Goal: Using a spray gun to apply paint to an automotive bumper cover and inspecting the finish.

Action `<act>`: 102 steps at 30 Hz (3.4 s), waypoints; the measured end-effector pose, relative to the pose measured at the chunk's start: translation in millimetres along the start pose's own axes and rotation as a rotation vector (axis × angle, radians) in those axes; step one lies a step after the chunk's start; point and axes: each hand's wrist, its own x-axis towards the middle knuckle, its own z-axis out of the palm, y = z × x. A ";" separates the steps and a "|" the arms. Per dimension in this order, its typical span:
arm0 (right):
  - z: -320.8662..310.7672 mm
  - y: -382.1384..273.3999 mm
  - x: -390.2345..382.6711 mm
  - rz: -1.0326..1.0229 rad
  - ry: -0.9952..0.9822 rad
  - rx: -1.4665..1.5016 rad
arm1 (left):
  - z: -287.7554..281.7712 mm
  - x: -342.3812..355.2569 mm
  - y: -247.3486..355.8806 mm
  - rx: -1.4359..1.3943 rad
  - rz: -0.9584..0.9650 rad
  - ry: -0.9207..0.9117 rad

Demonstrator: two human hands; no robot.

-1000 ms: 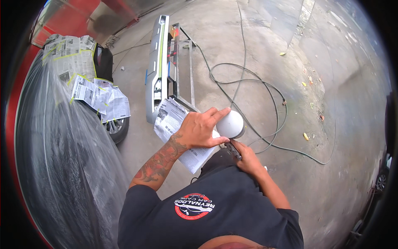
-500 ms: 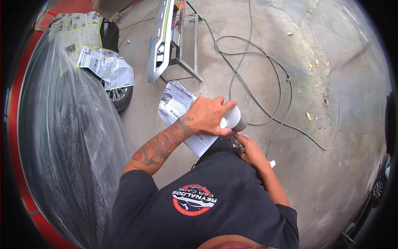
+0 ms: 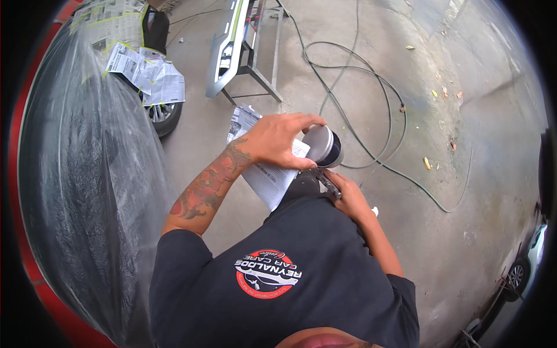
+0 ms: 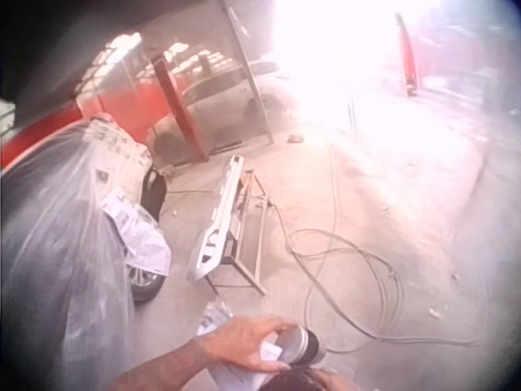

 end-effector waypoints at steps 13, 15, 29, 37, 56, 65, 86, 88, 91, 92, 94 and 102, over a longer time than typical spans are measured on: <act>-3.8 5.9 8.3 -0.158 0.108 0.039 | -15.2 11.0 19.7 -0.061 0.114 0.092; -1.6 6.7 6.0 -0.153 0.109 0.026 | -13.3 10.8 25.5 0.216 0.159 0.113; -5.8 -5.9 -1.0 -0.013 0.048 -0.054 | -6.2 24.7 42.8 0.544 0.081 -0.184; -7.1 -0.8 0.5 -0.064 0.089 0.002 | -13.6 29.3 40.0 0.469 0.137 -0.106; -21.9 -22.8 36.4 -0.031 0.188 0.192 | -4.1 4.9 -12.5 0.149 0.042 0.416; -56.6 -42.9 109.7 0.071 0.468 0.547 | 106.9 -91.0 -212.3 -0.387 -0.968 0.620; -1.8 -115.9 268.7 0.161 -0.119 0.343 | 205.9 -250.1 -329.7 -0.685 -1.414 0.907; -0.7 -120.2 276.5 0.119 -0.285 0.263 | 185.4 -227.9 -322.3 -0.662 -1.415 0.928; 12.7 -116.7 287.0 -0.010 -0.409 0.154 | 150.2 -194.0 -319.1 -0.579 -1.358 0.995; 13.5 -114.4 290.1 -0.082 -0.445 0.108 | 138.2 -183.4 -322.2 -0.556 -1.341 1.006; 10.0 -120.7 296.4 -0.071 -0.483 0.120 | 121.6 -164.5 -330.1 -0.522 -1.272 1.054; -5.7 -116.2 307.4 0.067 -0.218 0.215 | 109.4 -128.3 -356.3 -0.514 -1.194 1.113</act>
